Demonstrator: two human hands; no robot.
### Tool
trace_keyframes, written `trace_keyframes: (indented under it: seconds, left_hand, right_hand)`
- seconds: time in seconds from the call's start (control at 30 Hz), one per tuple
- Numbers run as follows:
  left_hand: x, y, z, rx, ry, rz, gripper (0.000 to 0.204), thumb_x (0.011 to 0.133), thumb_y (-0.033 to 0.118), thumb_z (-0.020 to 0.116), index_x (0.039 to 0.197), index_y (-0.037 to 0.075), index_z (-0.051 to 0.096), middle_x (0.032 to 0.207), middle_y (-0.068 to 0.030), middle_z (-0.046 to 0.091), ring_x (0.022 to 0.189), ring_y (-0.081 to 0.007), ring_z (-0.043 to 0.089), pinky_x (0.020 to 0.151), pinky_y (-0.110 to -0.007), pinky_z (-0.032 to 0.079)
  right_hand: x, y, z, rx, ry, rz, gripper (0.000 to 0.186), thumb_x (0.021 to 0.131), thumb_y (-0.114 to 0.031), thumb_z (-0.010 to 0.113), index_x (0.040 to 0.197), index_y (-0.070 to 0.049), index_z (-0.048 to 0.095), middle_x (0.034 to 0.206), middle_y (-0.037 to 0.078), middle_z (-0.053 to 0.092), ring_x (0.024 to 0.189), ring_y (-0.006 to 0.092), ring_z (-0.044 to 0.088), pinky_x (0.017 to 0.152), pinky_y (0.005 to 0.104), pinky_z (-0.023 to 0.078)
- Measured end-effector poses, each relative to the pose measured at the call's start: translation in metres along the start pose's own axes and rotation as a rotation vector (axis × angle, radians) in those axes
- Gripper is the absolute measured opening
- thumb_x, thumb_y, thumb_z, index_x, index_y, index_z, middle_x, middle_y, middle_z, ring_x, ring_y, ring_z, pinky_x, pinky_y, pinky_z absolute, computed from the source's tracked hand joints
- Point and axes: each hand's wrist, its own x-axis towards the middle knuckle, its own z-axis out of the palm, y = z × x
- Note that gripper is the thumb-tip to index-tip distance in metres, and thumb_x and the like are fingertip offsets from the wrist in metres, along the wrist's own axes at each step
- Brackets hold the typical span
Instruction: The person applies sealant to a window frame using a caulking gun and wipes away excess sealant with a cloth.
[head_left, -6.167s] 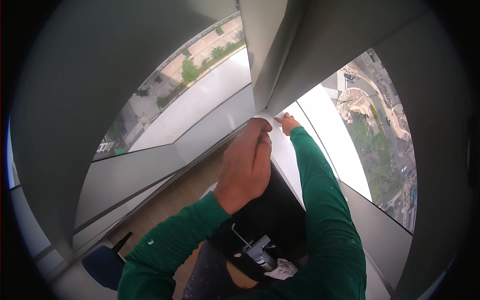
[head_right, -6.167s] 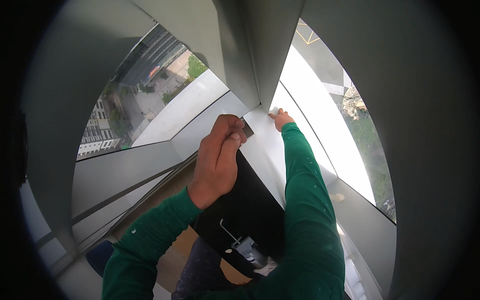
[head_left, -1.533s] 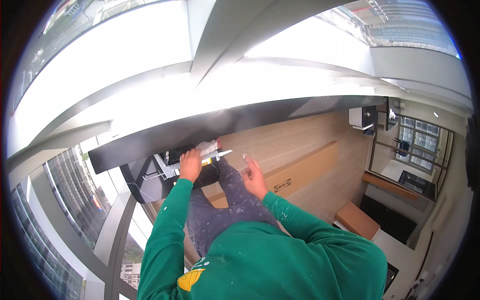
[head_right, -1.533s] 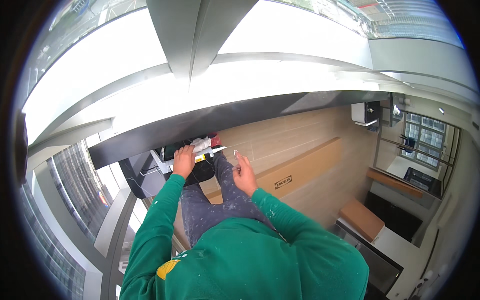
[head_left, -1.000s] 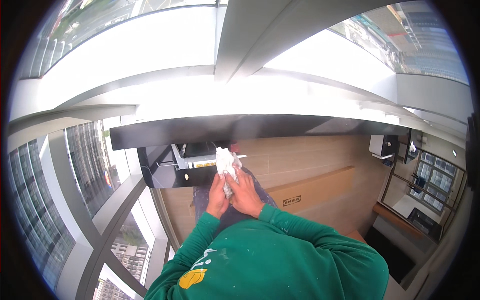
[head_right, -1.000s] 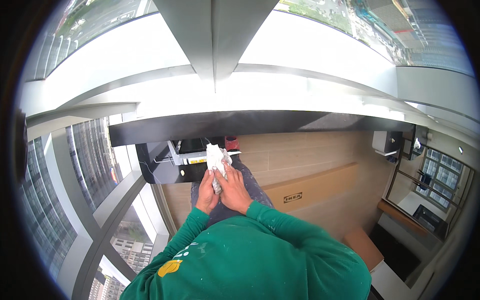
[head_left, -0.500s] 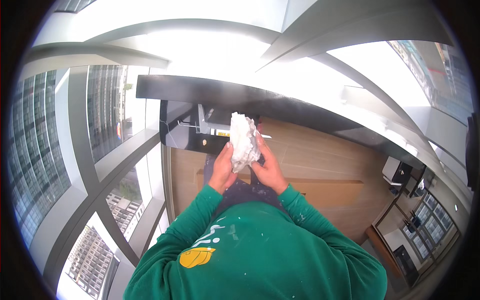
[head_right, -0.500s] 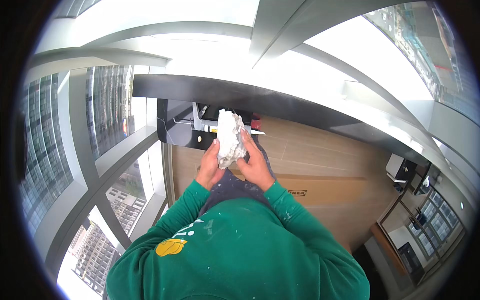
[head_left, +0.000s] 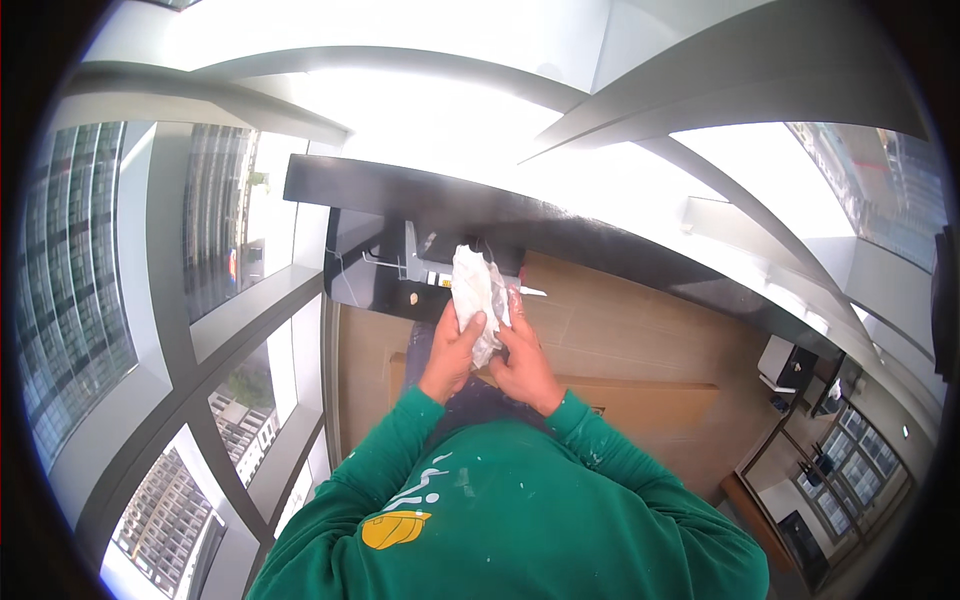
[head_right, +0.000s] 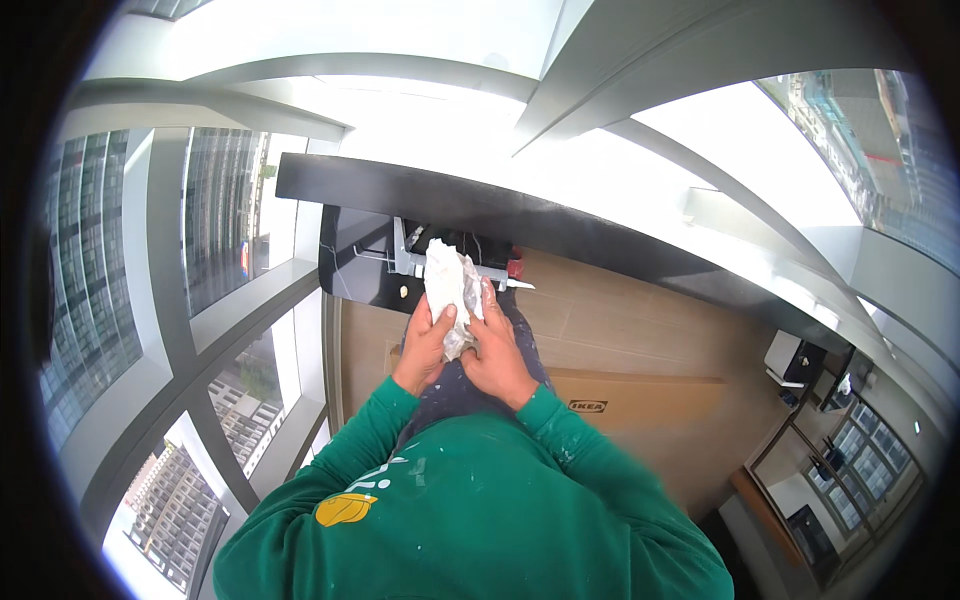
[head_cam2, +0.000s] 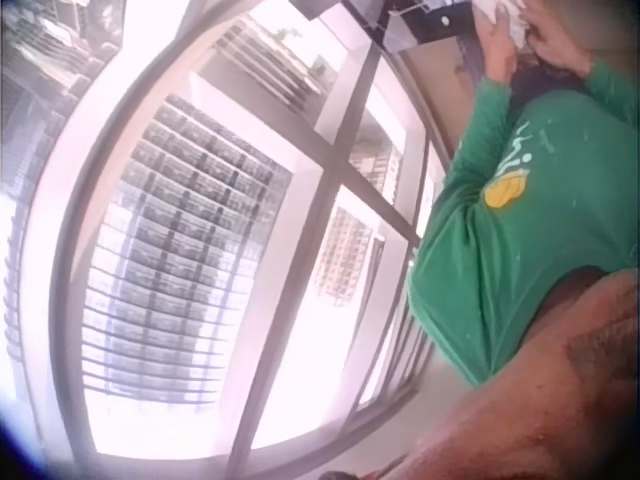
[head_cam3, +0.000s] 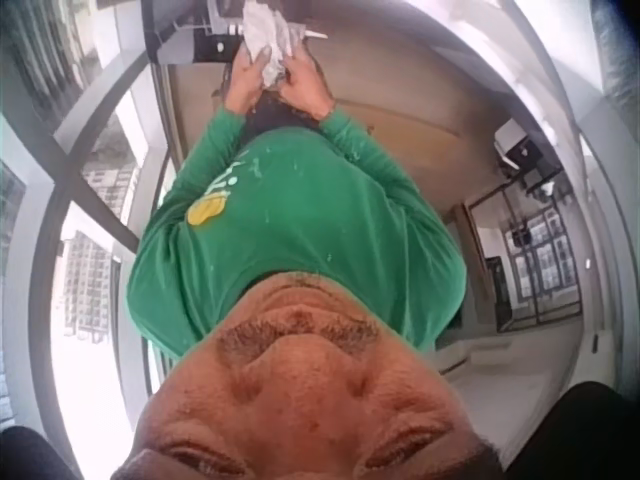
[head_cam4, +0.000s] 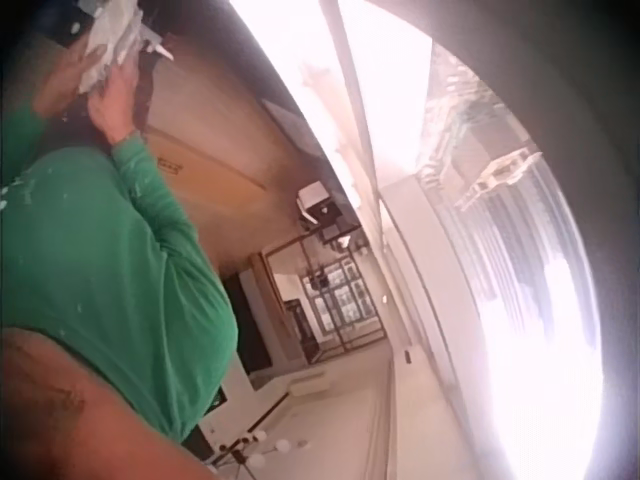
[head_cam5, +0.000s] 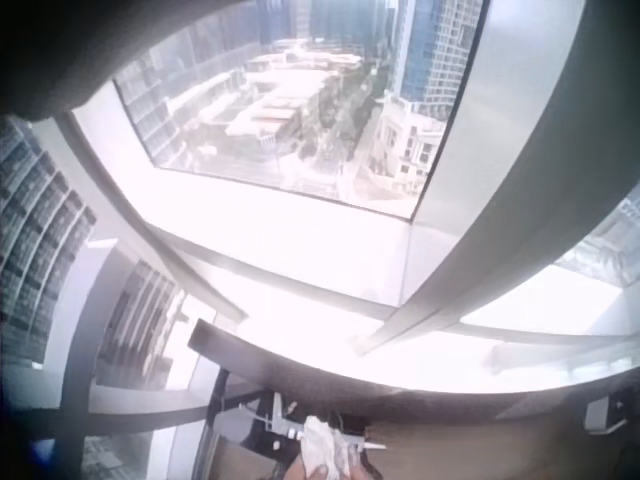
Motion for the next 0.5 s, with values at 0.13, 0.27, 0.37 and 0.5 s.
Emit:
trace_keyframes:
  seconds: [0.13,0.27,0.37,0.5]
  left_hand:
    - [0.006,0.002,0.004,0.001,0.156,0.077,0.041,0.105,0.014,0.060,0.142,-0.001,0.049,0.133,-0.0106,0.062,0.118,-0.0180,0.062,0.100,-0.035,0.051]
    - [0.020,0.014,0.009,-0.097,0.290,0.121,0.032,0.107,0.015,0.057,0.135,-0.001,0.055,0.126,-0.0103,0.066,0.112,-0.0176,0.064,0.096,-0.035,0.053]
    - [0.033,0.032,0.002,-0.205,0.310,0.092,0.032,0.107,0.017,0.058,0.133,-0.001,0.056,0.124,-0.0092,0.066,0.110,-0.0171,0.064,0.093,-0.034,0.053]
    - [0.038,0.052,-0.005,-0.060,0.312,0.197,0.031,0.107,0.017,0.058,0.132,-0.002,0.057,0.121,-0.0090,0.066,0.107,-0.0169,0.064,0.091,-0.034,0.053]
  right_hand:
    - [0.009,-0.005,0.008,0.001,-0.005,-0.021,0.065,0.077,0.003,0.062,0.142,0.002,0.055,0.167,0.033,0.017,0.153,0.0514,0.023,0.121,0.0534,0.027]
    - [0.026,-0.021,0.013,0.069,-0.019,-0.009,0.067,0.077,0.004,0.059,0.143,0.006,0.053,0.170,0.029,0.013,0.156,0.0478,0.017,0.123,0.0489,0.028]
    - [0.041,-0.030,0.013,0.242,-0.046,-0.016,0.072,0.076,0.004,0.056,0.148,0.005,0.049,0.171,0.026,0.011,0.158,0.0447,0.015,0.124,0.0457,0.027]
    - [0.055,-0.042,0.021,0.351,-0.077,-0.045,0.076,0.075,0.006,0.054,0.150,0.005,0.047,0.172,0.025,0.010,0.158,0.0440,0.014,0.124,0.0440,0.027]
